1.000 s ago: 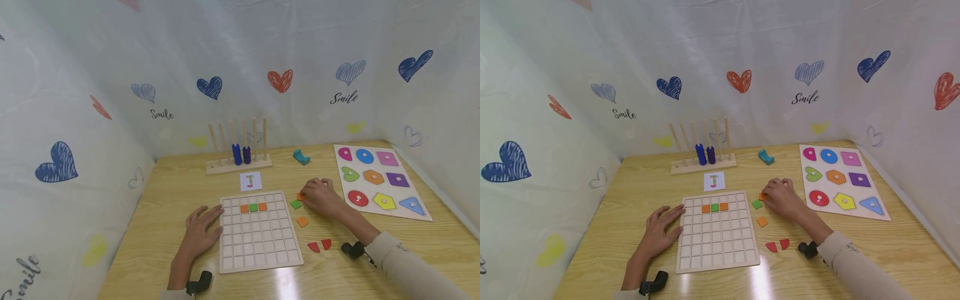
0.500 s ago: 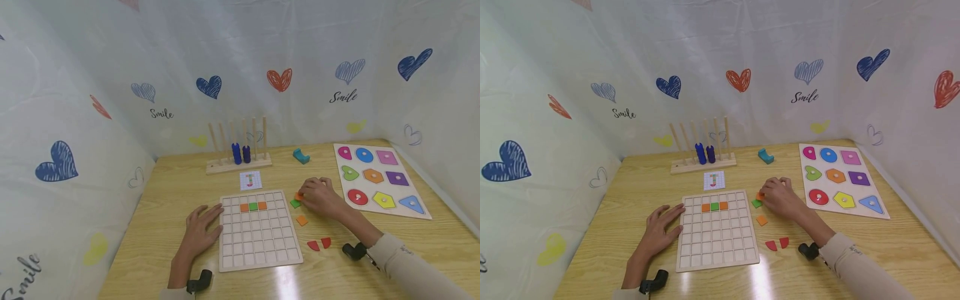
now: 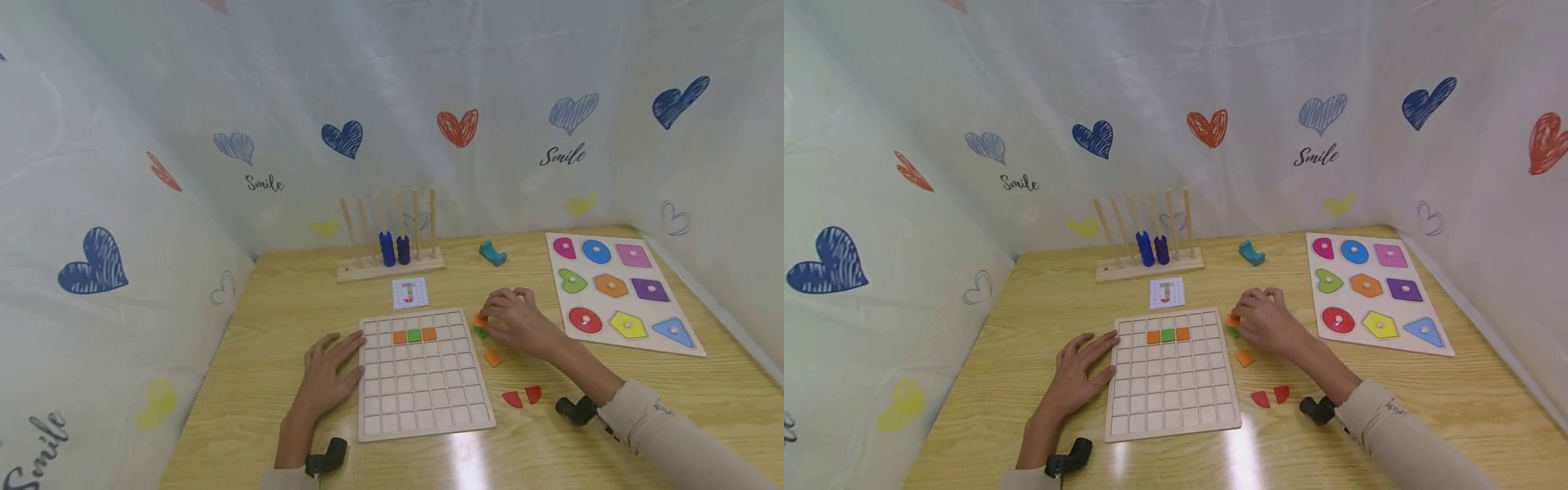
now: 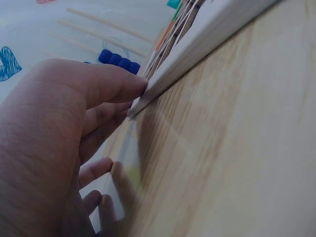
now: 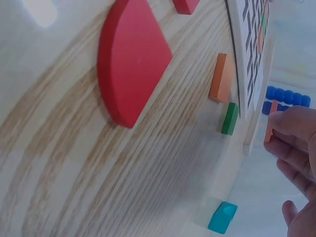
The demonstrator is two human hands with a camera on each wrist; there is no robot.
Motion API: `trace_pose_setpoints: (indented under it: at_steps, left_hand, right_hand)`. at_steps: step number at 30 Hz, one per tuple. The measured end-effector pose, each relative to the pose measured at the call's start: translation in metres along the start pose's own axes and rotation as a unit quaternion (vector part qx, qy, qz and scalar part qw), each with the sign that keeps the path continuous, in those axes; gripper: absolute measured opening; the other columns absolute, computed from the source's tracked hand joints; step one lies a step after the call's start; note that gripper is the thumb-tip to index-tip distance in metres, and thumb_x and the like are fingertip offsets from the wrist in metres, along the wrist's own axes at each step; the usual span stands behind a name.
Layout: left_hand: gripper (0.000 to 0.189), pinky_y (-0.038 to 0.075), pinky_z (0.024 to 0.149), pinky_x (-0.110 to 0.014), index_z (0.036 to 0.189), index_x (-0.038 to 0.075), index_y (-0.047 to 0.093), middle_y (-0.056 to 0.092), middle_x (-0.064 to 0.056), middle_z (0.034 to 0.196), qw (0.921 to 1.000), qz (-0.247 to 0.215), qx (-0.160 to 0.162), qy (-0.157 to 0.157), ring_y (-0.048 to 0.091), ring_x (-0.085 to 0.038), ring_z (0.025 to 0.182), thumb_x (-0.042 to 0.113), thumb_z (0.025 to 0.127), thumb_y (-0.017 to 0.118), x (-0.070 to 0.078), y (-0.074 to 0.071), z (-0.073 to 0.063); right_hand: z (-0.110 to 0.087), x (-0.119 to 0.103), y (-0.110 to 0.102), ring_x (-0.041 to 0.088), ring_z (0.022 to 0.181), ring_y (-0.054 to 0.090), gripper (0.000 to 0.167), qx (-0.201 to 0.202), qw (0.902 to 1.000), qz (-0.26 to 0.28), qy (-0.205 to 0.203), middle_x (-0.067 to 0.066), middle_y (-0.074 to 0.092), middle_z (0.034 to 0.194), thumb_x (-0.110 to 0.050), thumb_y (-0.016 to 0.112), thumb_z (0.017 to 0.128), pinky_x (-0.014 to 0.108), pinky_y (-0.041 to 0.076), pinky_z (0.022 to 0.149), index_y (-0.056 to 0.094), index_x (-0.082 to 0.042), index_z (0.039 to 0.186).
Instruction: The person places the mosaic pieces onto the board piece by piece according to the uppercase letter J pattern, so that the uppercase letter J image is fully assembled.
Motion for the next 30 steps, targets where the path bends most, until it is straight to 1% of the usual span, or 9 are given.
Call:
trace_pose_setpoints:
  at_steps: [4, 6, 13, 20, 30]
  left_hand:
    - [0.052, 0.017, 0.107, -0.063, 0.142, 0.021, 0.059, 0.05, 0.006, 0.15, 1.0, -0.001, -0.005, -0.003, 0.034, -0.036, 0.139, 0.029, 0.091, 0.065, -0.001, 0.001, 0.001]
    - [0.052, 0.017, 0.107, -0.063, 0.142, 0.021, 0.059, 0.05, 0.007, 0.15, 1.0, 0.0, -0.006, -0.005, 0.034, -0.036, 0.14, 0.029, 0.091, 0.065, -0.001, 0.001, 0.001]
    - [0.052, 0.017, 0.107, -0.063, 0.141, 0.02, 0.06, 0.051, 0.006, 0.15, 1.0, -0.002, -0.002, -0.003, 0.035, -0.036, 0.139, 0.028, 0.091, 0.066, -0.002, 0.0, 0.001]
    - [0.051, 0.017, 0.107, -0.062, 0.141, 0.02, 0.06, 0.05, 0.006, 0.15, 1.0, -0.005, -0.003, -0.006, 0.035, -0.036, 0.139, 0.027, 0.09, 0.066, -0.001, 0.0, 0.0]
    - [0.052, 0.016, 0.108, -0.062, 0.141, 0.02, 0.059, 0.05, 0.006, 0.15, 1.0, -0.005, -0.004, -0.006, 0.034, -0.035, 0.139, 0.027, 0.09, 0.067, 0.0, 0.0, 0.0]
  right_hand:
    - [0.003, -0.005, 0.0, 0.028, 0.101, 0.057, 0.025, 0.014, 0.9997, 0.006, -0.016, 0.003, 0.07, 0.094, -0.006, 0.09, 0.07, 0.055, 0.032, 0.086, 0.076, -0.008, 0.091]
    - [0.004, -0.007, 0.001, 0.027, 0.1, 0.057, 0.025, 0.014, 0.9997, 0.008, -0.019, 0.003, 0.069, 0.094, -0.007, 0.089, 0.07, 0.054, 0.033, 0.086, 0.076, -0.008, 0.092]
    - [0.008, -0.014, 0.004, 0.026, 0.104, 0.057, 0.025, -0.007, 0.9996, 0.026, -0.011, 0.002, 0.069, 0.097, -0.013, 0.089, 0.073, 0.052, 0.031, 0.088, 0.077, -0.008, 0.095]
    - [0.01, -0.021, 0.006, 0.025, 0.104, 0.057, 0.025, -0.024, 0.9993, 0.026, -0.011, 0.002, 0.069, 0.099, -0.015, 0.088, 0.076, 0.053, 0.032, 0.089, 0.077, -0.01, 0.097]
    - [0.014, -0.031, 0.008, 0.025, 0.102, 0.058, 0.023, 0.0, 0.9987, 0.023, -0.046, 0.001, 0.069, 0.096, -0.008, 0.087, 0.074, 0.052, 0.032, 0.087, 0.077, -0.01, 0.094]
Point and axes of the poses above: each hand's wrist, its own z-axis towards the middle knuckle, its own y-axis out of the palm, x = y × z, the point moved 3 cm from there along z, towards the middle knuckle
